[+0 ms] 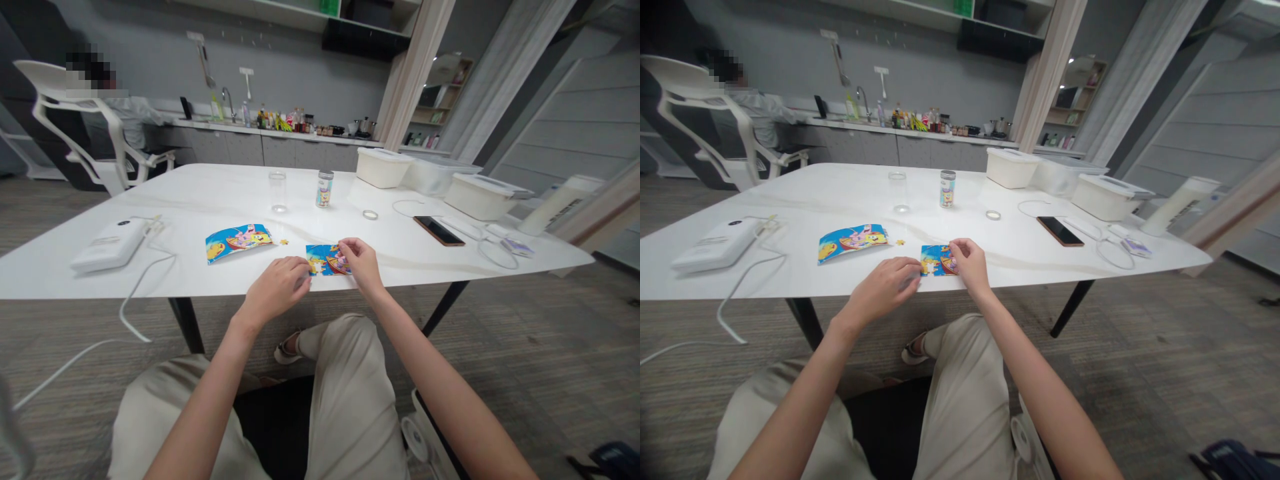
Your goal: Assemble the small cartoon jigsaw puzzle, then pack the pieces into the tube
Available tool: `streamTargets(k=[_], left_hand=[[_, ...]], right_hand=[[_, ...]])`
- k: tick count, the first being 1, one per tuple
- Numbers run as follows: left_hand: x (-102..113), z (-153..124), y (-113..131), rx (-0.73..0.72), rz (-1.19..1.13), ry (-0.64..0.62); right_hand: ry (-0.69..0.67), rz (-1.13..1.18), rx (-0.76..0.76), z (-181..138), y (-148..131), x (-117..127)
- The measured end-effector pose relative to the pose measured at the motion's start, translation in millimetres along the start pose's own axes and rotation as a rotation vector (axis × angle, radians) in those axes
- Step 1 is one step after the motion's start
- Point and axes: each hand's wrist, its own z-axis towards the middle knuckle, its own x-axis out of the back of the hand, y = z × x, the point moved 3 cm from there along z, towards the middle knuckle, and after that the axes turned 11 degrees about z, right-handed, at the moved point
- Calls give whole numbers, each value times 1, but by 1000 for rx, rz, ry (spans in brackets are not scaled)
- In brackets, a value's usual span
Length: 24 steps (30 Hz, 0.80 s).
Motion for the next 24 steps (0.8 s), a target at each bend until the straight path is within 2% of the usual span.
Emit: streamTargets(k=[4, 10, 12, 19, 21, 24], left_hand=[[0, -1, -1, -4, 11, -12], [-1, -3, -1, 1, 15, -25], [0, -3, 0, 17, 4, -28], [4, -4, 1, 55, -16, -19], [5, -5, 1, 72, -8, -16], [6, -6, 2, 83, -4, 5]], right_hand=[[-31, -41, 33, 2, -6, 1], [-251, -250, 132, 28, -26, 3], [-387, -273, 87, 42, -30, -1], [-1027, -287, -159, 88, -34, -33], [-1107, -252, -168, 97, -34, -38], [-1144, -183, -157, 102, -32, -39]])
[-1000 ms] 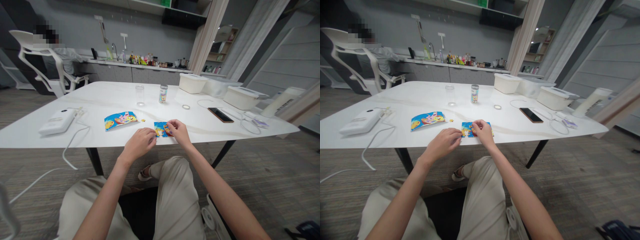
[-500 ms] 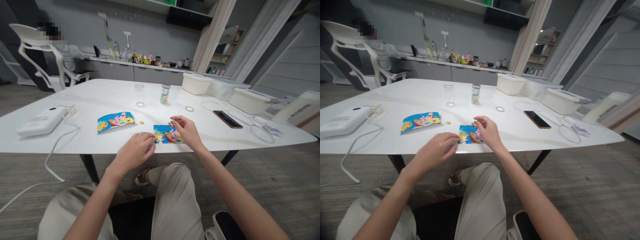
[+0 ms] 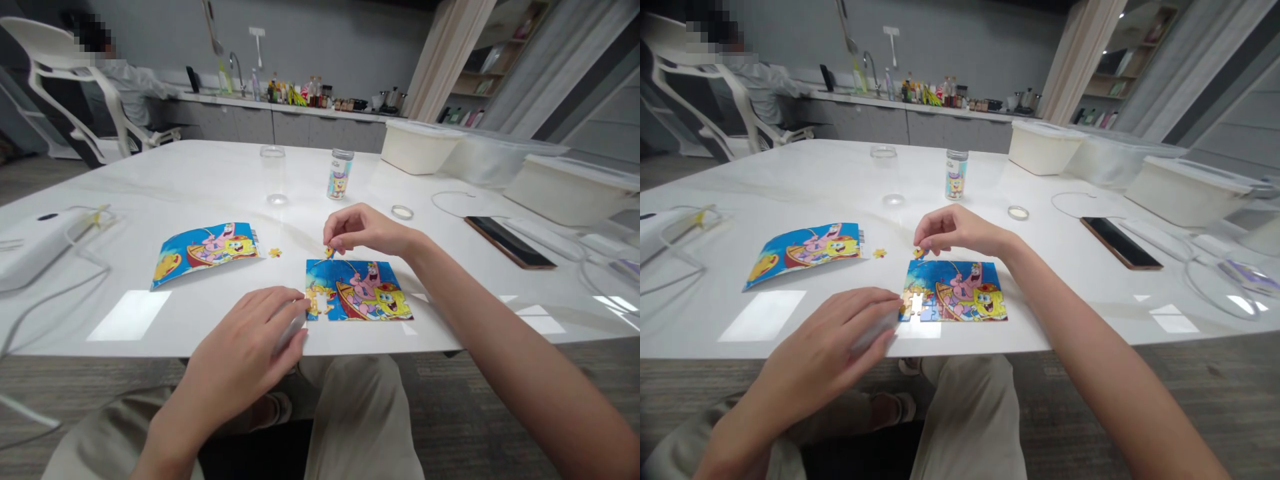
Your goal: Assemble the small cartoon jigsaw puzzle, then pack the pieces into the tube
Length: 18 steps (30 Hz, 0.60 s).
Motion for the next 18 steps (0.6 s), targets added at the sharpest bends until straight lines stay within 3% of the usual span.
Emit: streamTargets(k=[7, 13, 18], left_hand=[[1, 13, 1, 153, -48, 61], [-7, 26, 9, 124, -122, -26], [-9, 21, 10, 118, -126, -43]], right_hand=[[-37, 40, 23, -6, 6, -9], [31, -42, 8, -9, 2, -2], [-112, -139, -104, -13, -2, -8]])
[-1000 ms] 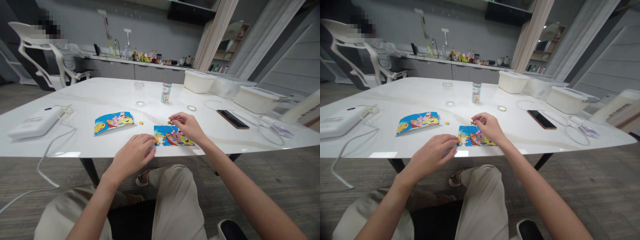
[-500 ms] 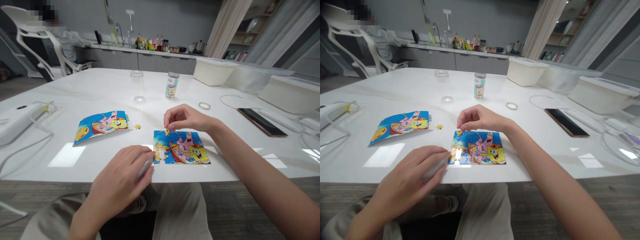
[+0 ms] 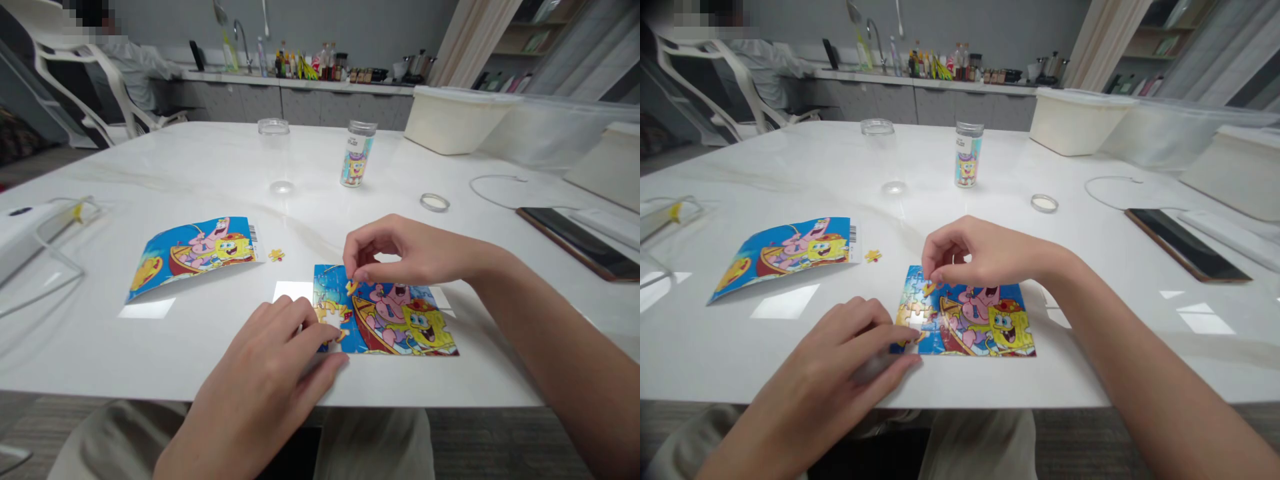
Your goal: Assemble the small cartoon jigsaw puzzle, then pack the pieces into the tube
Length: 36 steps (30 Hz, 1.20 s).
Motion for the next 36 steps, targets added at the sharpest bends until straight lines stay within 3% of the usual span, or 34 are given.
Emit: streamTargets(k=[12, 36], left_hand=[[-1, -2, 0, 0, 21, 52], [3, 6, 4, -32, 43, 21]], right_hand=[[-113, -46, -121, 6, 15, -10], [-136, -67, -95, 6, 15, -9]])
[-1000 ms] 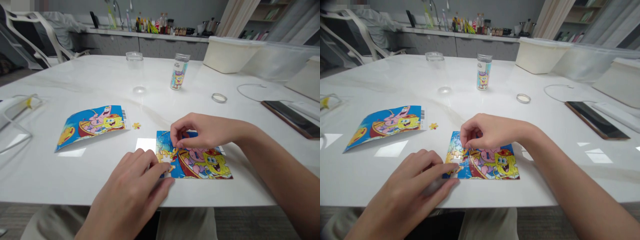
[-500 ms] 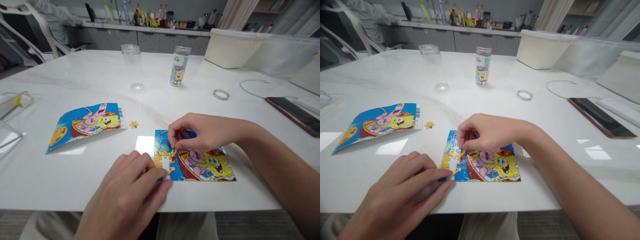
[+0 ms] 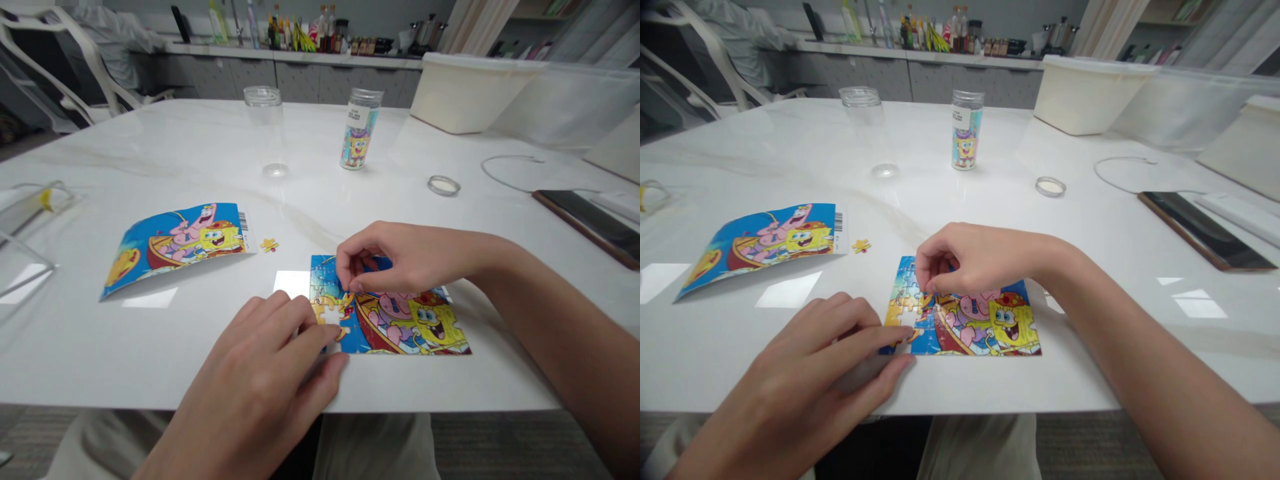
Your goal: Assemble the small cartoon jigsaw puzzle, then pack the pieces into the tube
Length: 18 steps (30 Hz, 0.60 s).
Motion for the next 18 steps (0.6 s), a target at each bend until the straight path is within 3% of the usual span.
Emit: streamTargets(k=[18], left_hand=[[3, 5, 10, -125, 82, 68]], right_hand=[[-34, -46, -69, 0, -4, -1]])
